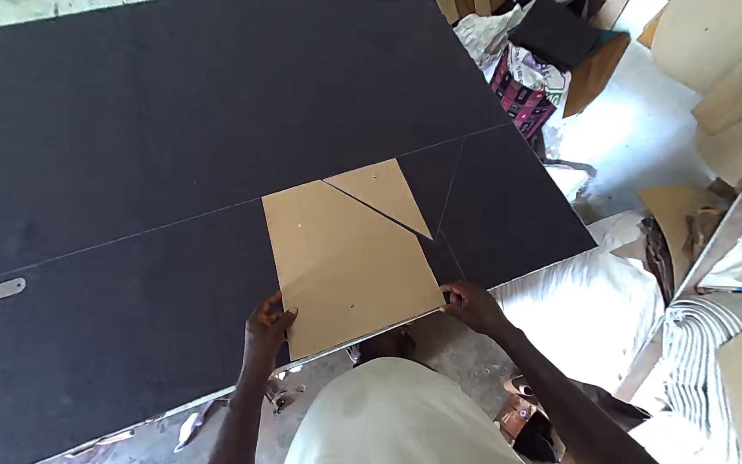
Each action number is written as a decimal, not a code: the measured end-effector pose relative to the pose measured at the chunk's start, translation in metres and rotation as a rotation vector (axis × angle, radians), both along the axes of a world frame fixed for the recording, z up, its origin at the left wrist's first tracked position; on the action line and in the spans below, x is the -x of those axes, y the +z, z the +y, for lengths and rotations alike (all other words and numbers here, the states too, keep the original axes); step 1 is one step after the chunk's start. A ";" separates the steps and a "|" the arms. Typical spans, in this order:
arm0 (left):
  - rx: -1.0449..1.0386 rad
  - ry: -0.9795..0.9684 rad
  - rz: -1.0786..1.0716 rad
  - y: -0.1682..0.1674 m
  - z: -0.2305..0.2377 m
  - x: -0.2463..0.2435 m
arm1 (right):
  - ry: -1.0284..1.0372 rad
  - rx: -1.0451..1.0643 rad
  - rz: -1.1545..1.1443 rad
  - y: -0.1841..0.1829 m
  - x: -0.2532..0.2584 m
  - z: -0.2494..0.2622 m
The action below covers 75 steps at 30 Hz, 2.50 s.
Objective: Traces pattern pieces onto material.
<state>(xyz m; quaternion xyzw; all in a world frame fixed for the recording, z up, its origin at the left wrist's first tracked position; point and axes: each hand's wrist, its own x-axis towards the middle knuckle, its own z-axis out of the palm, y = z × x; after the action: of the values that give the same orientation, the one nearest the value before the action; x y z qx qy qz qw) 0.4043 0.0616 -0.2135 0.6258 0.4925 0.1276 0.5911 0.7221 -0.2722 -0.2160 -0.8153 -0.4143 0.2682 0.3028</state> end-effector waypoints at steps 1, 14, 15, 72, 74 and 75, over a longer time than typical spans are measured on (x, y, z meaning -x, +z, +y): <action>0.000 0.007 0.001 -0.001 0.001 -0.001 | -0.009 -0.024 -0.006 -0.003 -0.001 0.000; -0.269 -0.099 0.246 -0.016 0.007 0.000 | -0.027 -0.009 -0.090 -0.006 0.001 -0.003; -0.268 -0.101 0.248 -0.018 0.008 0.000 | -0.021 0.006 -0.108 -0.006 0.002 -0.003; -0.183 -0.132 0.168 -0.010 0.007 0.006 | 0.050 0.031 -0.308 -0.012 0.006 -0.007; -0.187 -0.122 0.171 -0.010 0.007 0.006 | 0.057 0.046 -0.307 -0.010 0.006 -0.005; -0.190 -0.117 0.174 -0.011 0.008 0.006 | 0.058 0.063 -0.301 -0.008 0.006 -0.003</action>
<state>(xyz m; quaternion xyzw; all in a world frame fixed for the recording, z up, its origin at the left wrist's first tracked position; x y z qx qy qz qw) 0.3987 0.0698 -0.2240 0.7152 0.4904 0.0845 0.4908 0.7158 -0.2750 -0.2244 -0.8430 -0.4699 0.1643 0.2037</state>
